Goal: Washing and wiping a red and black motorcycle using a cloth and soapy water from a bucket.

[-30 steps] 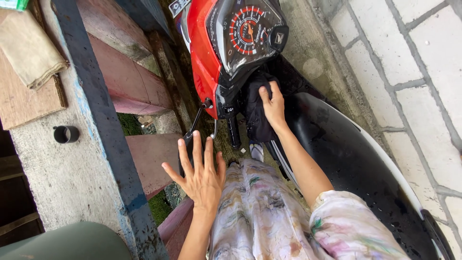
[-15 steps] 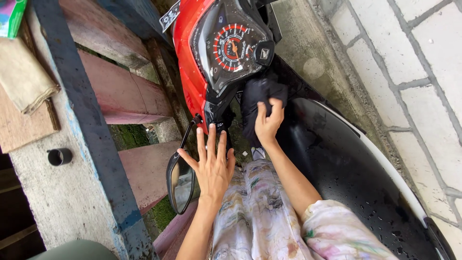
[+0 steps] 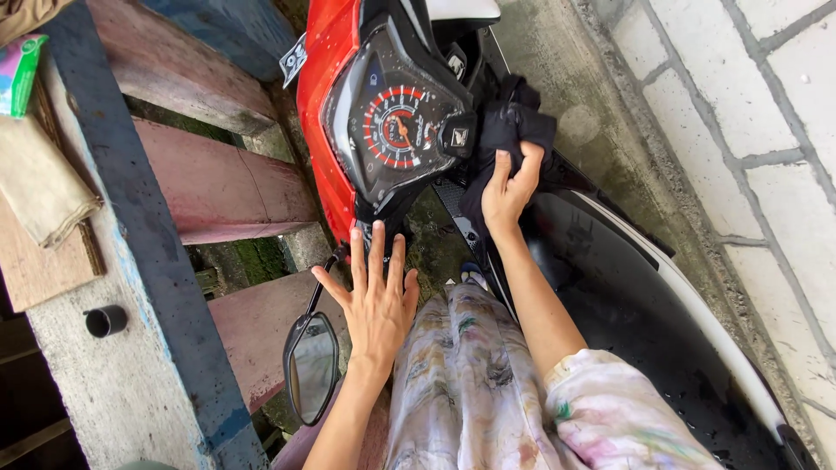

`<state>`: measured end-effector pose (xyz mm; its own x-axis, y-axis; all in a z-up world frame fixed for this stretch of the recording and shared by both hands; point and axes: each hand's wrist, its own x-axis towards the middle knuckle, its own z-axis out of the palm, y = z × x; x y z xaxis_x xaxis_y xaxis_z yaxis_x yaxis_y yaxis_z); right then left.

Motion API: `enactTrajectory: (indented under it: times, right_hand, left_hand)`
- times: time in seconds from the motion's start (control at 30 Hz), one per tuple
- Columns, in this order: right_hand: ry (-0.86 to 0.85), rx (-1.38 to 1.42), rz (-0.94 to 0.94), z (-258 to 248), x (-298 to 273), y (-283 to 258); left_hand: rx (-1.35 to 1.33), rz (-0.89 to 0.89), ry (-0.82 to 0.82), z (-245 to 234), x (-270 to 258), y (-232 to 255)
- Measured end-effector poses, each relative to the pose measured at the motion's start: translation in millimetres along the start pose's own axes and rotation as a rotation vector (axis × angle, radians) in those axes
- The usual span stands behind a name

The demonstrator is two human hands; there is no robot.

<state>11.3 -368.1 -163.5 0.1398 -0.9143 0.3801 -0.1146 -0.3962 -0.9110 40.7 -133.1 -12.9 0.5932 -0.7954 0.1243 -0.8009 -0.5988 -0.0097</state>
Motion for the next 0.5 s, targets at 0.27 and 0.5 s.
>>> enactTrajectory:
  times: [0.27,0.5]
  right_hand:
    - [-0.214,0.137,-0.09,8,64,-14]
    - [-0.3,0.123,0.104,19,36,19]
  left_hand:
    - [-0.013,0.038,-0.038,-9,39,13]
    - [-0.013,0.135,-0.074,-10,65,20]
